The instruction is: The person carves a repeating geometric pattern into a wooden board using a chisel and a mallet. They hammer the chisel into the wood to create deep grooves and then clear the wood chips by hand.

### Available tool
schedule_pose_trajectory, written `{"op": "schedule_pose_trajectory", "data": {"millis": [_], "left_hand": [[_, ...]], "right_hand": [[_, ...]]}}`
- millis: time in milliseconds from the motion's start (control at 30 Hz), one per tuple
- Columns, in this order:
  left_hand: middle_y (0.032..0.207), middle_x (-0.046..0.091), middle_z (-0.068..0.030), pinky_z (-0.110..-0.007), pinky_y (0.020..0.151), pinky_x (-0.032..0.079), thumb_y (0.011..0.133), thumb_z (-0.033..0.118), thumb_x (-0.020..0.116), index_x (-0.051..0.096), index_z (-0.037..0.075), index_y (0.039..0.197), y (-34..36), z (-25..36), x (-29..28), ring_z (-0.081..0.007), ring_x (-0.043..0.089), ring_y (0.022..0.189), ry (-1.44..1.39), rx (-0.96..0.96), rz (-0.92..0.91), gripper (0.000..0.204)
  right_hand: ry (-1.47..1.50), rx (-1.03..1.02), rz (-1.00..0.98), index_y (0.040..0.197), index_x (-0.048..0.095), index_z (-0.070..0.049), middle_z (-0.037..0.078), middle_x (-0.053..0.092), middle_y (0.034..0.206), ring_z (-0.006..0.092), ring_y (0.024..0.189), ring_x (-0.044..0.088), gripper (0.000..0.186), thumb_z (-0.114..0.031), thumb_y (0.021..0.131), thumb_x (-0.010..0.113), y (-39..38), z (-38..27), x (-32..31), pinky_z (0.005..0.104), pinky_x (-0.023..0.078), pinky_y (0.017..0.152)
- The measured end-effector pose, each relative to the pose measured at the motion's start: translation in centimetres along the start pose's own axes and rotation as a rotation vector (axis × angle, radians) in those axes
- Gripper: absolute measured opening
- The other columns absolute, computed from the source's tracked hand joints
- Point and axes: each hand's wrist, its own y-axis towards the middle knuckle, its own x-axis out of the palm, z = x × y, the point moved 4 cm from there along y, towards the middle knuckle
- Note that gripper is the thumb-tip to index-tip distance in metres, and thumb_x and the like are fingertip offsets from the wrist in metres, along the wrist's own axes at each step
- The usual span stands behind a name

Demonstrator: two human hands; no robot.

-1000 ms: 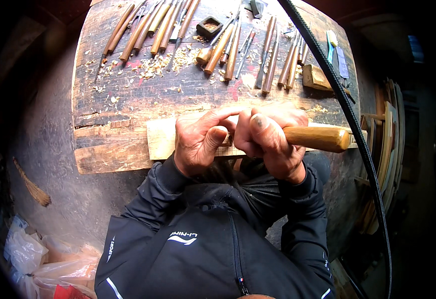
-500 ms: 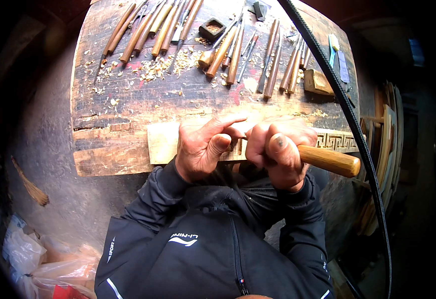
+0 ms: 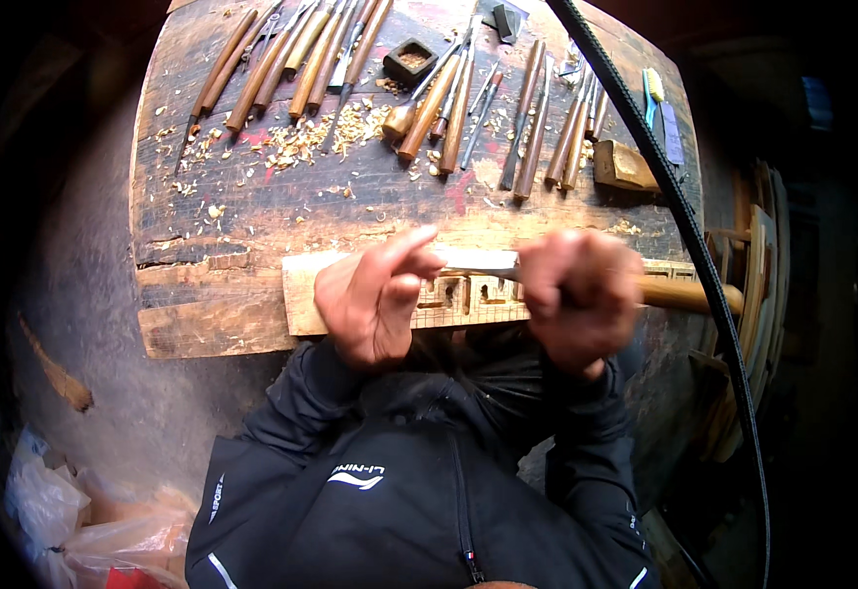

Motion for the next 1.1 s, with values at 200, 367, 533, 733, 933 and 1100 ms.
{"op": "schedule_pose_trajectory", "data": {"millis": [200,367,533,733,933,1100], "left_hand": [[0.097,0.082,-0.0087,-0.032,0.055,0.051,0.100,0.034,0.084,0.065,-0.006,0.147,-4.1,1.5,4.1,-0.0184,0.063,0.057,0.271,0.318,-0.249,0.065],[0.118,0.082,-0.0212,-0.036,0.064,0.060,0.084,0.023,0.096,0.059,-0.014,0.150,-5.2,1.0,5.8,-0.0266,0.078,0.075,0.211,0.297,-0.265,0.084],[0.113,0.082,-0.0227,-0.038,0.067,0.063,0.084,0.016,0.095,0.058,-0.014,0.151,-5.2,1.1,6.3,-0.0307,0.081,0.080,0.203,0.254,-0.205,0.082],[0.108,0.080,-0.0245,-0.038,0.067,0.063,0.084,0.012,0.094,0.061,-0.015,0.149,-4.9,0.9,6.2,-0.0321,0.081,0.079,0.188,0.224,-0.154,0.078],[0.122,0.079,-0.0257,-0.035,0.063,0.060,0.083,0.011,0.093,0.062,-0.014,0.148,-5.3,0.6,6.3,-0.0256,0.076,0.072,0.182,0.237,-0.099,0.076],[0.120,0.080,-0.0255,-0.035,0.060,0.058,0.087,0.010,0.091,0.063,-0.015,0.147,-5.4,0.5,6.1,-0.0219,0.073,0.067,0.164,0.259,-0.044,0.071]], "right_hand": [[0.176,-0.070,0.107,0.071,0.036,-0.016,0.006,0.051,0.055,0.0132,0.038,0.031,0.057,-0.042,0.121,0.038,-0.7,-1.3,-0.9,0.0322,0.026,0.041],[0.116,-0.060,0.112,0.069,0.035,-0.016,0.006,0.052,0.054,0.0130,0.036,0.032,0.059,-0.043,0.122,0.037,-1.0,-0.2,-1.2,0.0312,0.025,0.038],[0.110,-0.081,0.022,0.068,0.035,-0.014,0.007,0.052,0.052,0.0127,0.036,0.033,0.061,-0.043,0.121,0.039,-0.7,0.2,-0.8,0.0311,0.026,0.038],[0.034,-0.052,-0.038,0.067,0.035,-0.014,0.008,0.052,0.052,0.0130,0.036,0.032,0.061,-0.042,0.121,0.042,-0.4,0.4,-0.5,0.0318,0.027,0.038],[-0.005,-0.011,-0.029,0.067,0.035,-0.014,0.008,0.052,0.052,0.0131,0.037,0.033,0.061,-0.041,0.120,0.045,-0.3,0.4,-0.2,0.0320,0.028,0.039],[0.009,0.043,-0.066,0.065,0.034,-0.013,0.008,0.049,0.050,0.0145,0.037,0.034,0.063,-0.042,0.119,0.050,0.4,0.0,1.2,0.0328,0.030,0.040]]}}
